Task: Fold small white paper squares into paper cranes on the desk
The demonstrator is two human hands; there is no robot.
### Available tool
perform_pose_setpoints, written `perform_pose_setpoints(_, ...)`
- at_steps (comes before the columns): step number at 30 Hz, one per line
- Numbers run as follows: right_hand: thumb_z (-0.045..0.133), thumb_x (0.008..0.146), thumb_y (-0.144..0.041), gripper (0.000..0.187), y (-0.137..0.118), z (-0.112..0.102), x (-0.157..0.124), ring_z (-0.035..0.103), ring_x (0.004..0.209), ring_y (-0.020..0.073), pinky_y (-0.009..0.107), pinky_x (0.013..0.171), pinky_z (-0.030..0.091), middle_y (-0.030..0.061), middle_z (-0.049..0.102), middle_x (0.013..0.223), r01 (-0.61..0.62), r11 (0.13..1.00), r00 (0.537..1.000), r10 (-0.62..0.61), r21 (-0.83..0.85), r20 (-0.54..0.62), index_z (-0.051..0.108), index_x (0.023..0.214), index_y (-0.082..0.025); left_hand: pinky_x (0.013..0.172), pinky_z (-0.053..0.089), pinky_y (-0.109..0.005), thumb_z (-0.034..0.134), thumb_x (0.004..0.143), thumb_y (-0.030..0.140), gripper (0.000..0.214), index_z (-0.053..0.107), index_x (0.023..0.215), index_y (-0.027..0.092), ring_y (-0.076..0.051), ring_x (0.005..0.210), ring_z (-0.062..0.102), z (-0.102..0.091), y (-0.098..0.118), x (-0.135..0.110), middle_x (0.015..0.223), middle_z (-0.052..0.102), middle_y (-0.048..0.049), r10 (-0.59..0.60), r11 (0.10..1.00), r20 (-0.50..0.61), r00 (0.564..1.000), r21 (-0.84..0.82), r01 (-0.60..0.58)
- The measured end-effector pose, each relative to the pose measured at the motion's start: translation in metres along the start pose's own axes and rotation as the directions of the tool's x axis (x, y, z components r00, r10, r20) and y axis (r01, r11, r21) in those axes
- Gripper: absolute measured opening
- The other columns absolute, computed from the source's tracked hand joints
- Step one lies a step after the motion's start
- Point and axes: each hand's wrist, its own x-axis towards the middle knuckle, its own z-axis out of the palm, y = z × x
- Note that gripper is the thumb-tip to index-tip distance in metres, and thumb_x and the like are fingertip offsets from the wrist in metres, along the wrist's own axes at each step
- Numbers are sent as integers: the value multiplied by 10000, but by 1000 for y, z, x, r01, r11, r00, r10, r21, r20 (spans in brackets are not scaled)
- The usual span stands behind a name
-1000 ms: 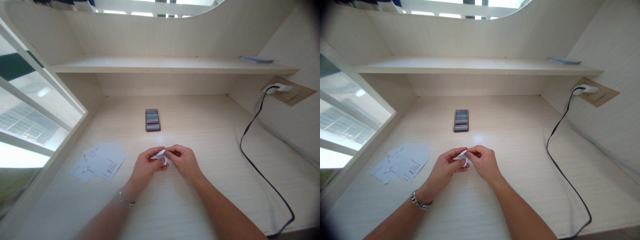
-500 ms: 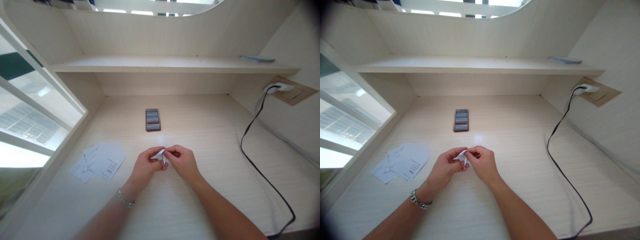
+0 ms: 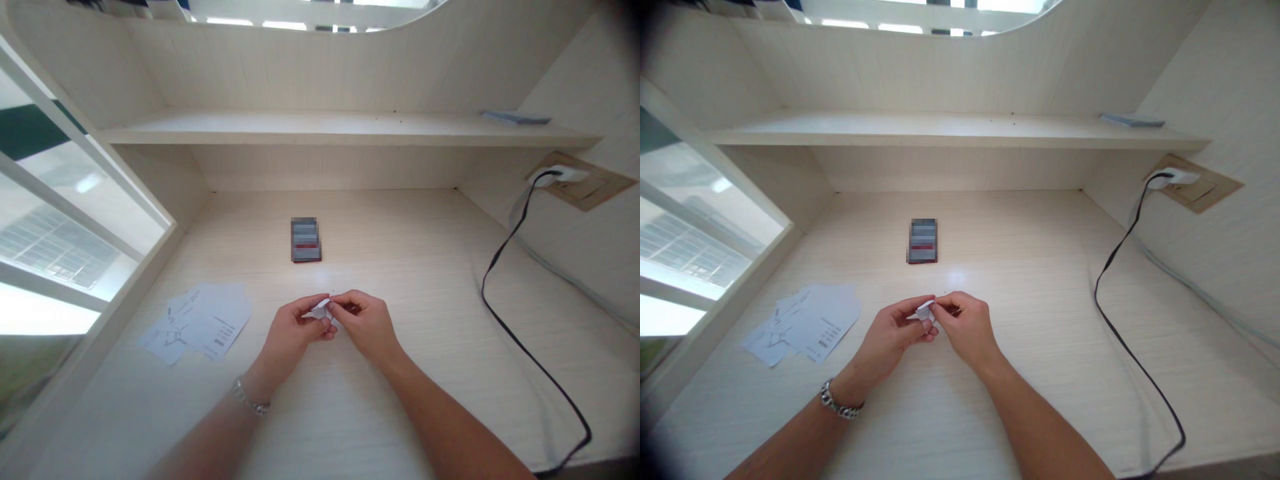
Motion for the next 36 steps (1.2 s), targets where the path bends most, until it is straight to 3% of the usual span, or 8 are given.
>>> perform_pose_setpoints(22, 641, 718, -276, 127, 2, -3, 2, 621, 645, 159, 254, 594, 486, 41, 686, 717, -52, 995, 998, 50, 85, 29, 689, 760, -166, 688, 512, -304, 636, 651, 51, 566, 518, 1199, 135, -143, 665, 628, -9, 7, -3, 703, 671, -33, -32, 998, 122, 992, 66, 24)
perform_pose_setpoints(26, 632, 725, -274, 132, 2, -2, 2, 626, 659, 163, 258, 604, 488, 42, 691, 727, -60, 995, 997, 56, 85, 54, 691, 773, -167, 683, 526, -319, 653, 672, 133, 459, 561, 1121, 122, -137, 667, 620, -4, 6, -1, 851, 663, -64, -19, 997, 35, 999, 77, 16)
perform_pose_setpoints(31, 626, 728, -274, 145, 5, -3, 3, 637, 698, 174, 276, 636, 498, 43, 699, 768, -84, 994, 991, 76, 67, 107, 697, 813, -181, 643, 535, -298, 665, 646, 121, 439, 579, 1075, 87, -138, 638, 615, -1, 5, 2, 741, 658, -51, 0, 987, -71, 997, 162, 12)
perform_pose_setpoints(36, 600, 738, -249, 183, 9, -4, 5, 644, 755, 185, 304, 686, 510, 49, 702, 834, -77, 996, 984, 69, 45, 164, 696, 884, -196, 608, 544, -284, 662, 639, 119, 401, 598, 1033, 91, -141, 623, 621, -1, 4, 3, 758, 662, -56, 11, 981, -134, 991, 195, 15)
